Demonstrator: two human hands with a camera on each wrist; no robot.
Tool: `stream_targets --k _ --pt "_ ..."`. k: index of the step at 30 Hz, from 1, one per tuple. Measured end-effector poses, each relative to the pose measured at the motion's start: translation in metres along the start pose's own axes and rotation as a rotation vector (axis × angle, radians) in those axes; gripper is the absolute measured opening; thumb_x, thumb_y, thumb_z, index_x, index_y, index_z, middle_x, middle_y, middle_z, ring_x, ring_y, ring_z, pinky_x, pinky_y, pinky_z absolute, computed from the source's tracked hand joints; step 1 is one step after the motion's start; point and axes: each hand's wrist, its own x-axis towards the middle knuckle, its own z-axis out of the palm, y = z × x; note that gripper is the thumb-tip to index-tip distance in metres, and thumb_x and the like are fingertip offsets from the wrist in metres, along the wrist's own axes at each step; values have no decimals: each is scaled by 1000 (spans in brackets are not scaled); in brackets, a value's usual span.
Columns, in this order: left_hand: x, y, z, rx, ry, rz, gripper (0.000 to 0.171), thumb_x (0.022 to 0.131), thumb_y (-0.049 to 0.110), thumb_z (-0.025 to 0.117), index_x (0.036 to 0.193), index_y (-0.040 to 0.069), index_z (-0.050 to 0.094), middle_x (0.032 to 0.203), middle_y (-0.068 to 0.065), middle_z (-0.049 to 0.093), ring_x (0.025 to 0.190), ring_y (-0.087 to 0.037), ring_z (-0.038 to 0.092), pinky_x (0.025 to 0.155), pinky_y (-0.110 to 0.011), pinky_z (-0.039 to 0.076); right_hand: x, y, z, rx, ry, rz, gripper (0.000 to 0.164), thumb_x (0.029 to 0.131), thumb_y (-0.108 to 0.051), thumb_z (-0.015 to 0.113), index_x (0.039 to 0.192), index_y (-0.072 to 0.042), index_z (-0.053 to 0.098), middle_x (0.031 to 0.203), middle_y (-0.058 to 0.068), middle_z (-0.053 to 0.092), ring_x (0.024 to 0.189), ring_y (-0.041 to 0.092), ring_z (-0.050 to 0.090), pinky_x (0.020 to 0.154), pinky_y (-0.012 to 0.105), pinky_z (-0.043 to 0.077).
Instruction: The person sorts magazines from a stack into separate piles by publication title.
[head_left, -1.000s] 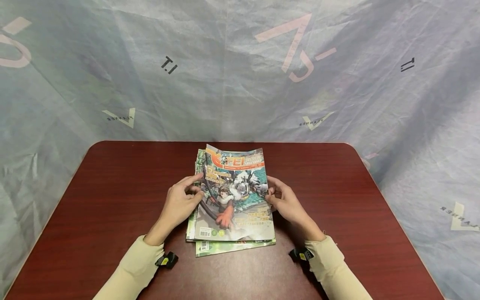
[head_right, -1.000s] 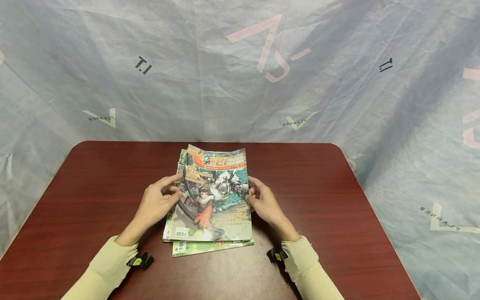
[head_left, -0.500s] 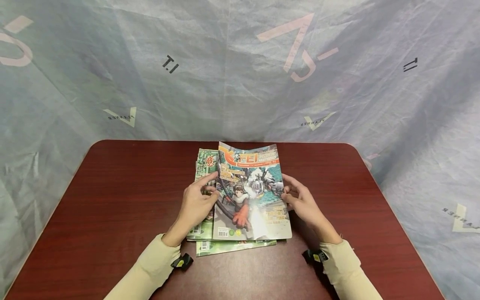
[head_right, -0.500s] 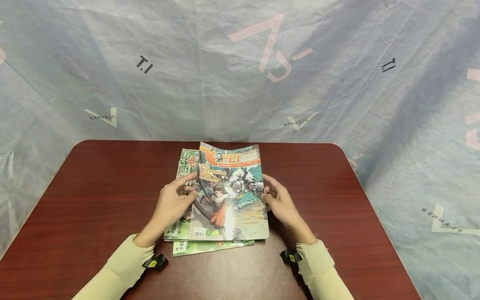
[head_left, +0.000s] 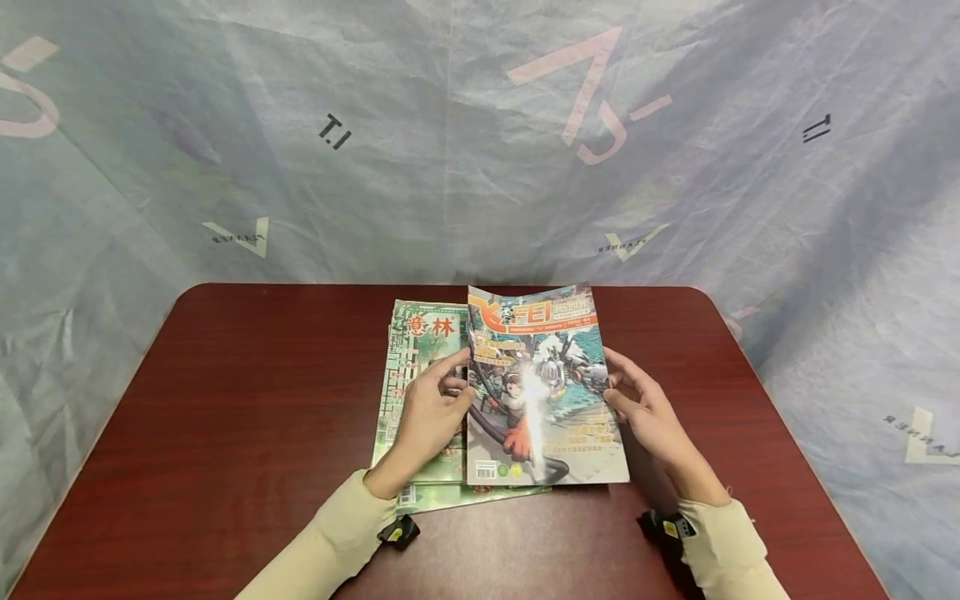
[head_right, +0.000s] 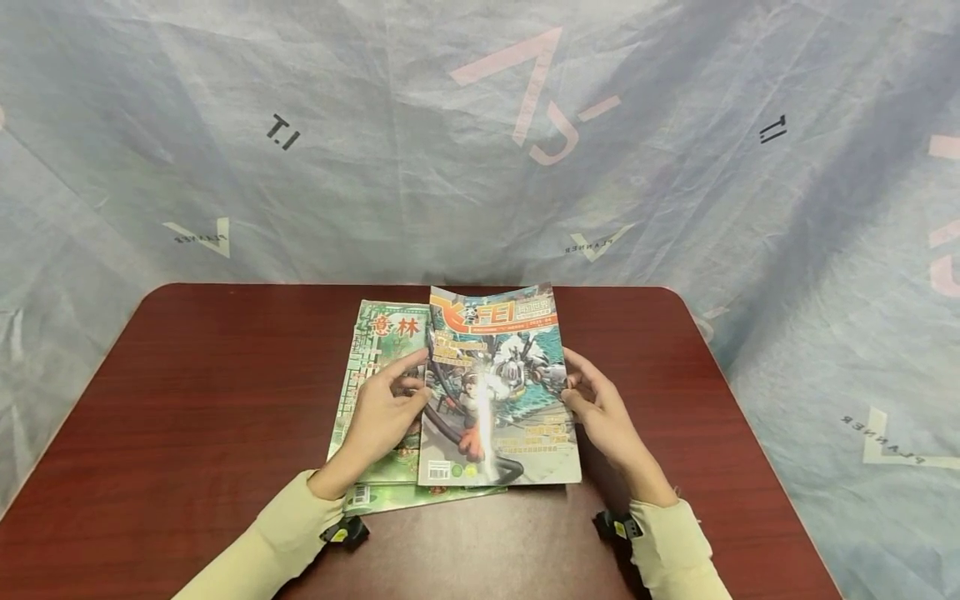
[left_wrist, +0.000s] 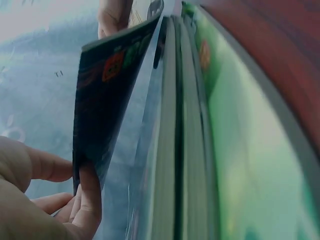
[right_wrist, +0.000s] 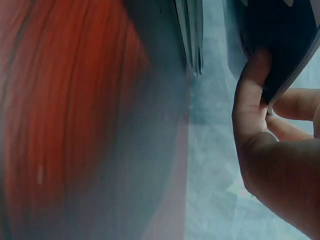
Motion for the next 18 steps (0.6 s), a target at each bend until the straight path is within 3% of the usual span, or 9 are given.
stream_targets --k 3,8,10,12,15,18 --pt "1 4 9 0 -23 1 58 99 -4 71 156 8 65 149 -15 68 97 -25 79 72 -23 62 -6 1 -9 -8 10 -12 60 113 7 52 170 2 37 107 12 49 70 23 43 60 36 40" --pt "4 11 21 -46 -91 -15 60 101 1 73 159 9 61 132 -19 76 74 -26 75 53 -22 52 -13 5 -25 -9 15 -21 59 113 6 50 171 4 34 109 8 49 72 21 43 58 38 39" --pt "4 14 25 -61 -116 -20 60 101 3 74 159 8 60 132 -20 76 74 -26 74 53 -22 51 -15 7 -33 -9 9 -22 59 114 5 50 171 4 33 110 5 50 71 21 43 57 39 38" --pt "3 15 30 -74 -144 -24 60 102 5 74 160 8 59 140 -19 73 87 -27 76 62 -24 56 -17 9 -40 -13 3 -21 59 115 4 49 171 3 32 110 3 50 68 22 41 54 42 35" --pt "1 16 37 -106 -184 -40 60 104 7 73 162 9 56 157 -14 62 117 -31 74 85 -34 64 -18 12 -50 -1 -12 -30 58 116 1 48 172 3 32 111 3 51 64 24 38 51 46 30" --pt "0 16 45 -149 -209 -48 61 105 8 74 162 10 54 162 -14 57 128 -36 69 98 -45 64 -20 13 -60 48 -26 -36 58 116 1 49 172 1 34 111 4 53 61 25 36 49 48 25"
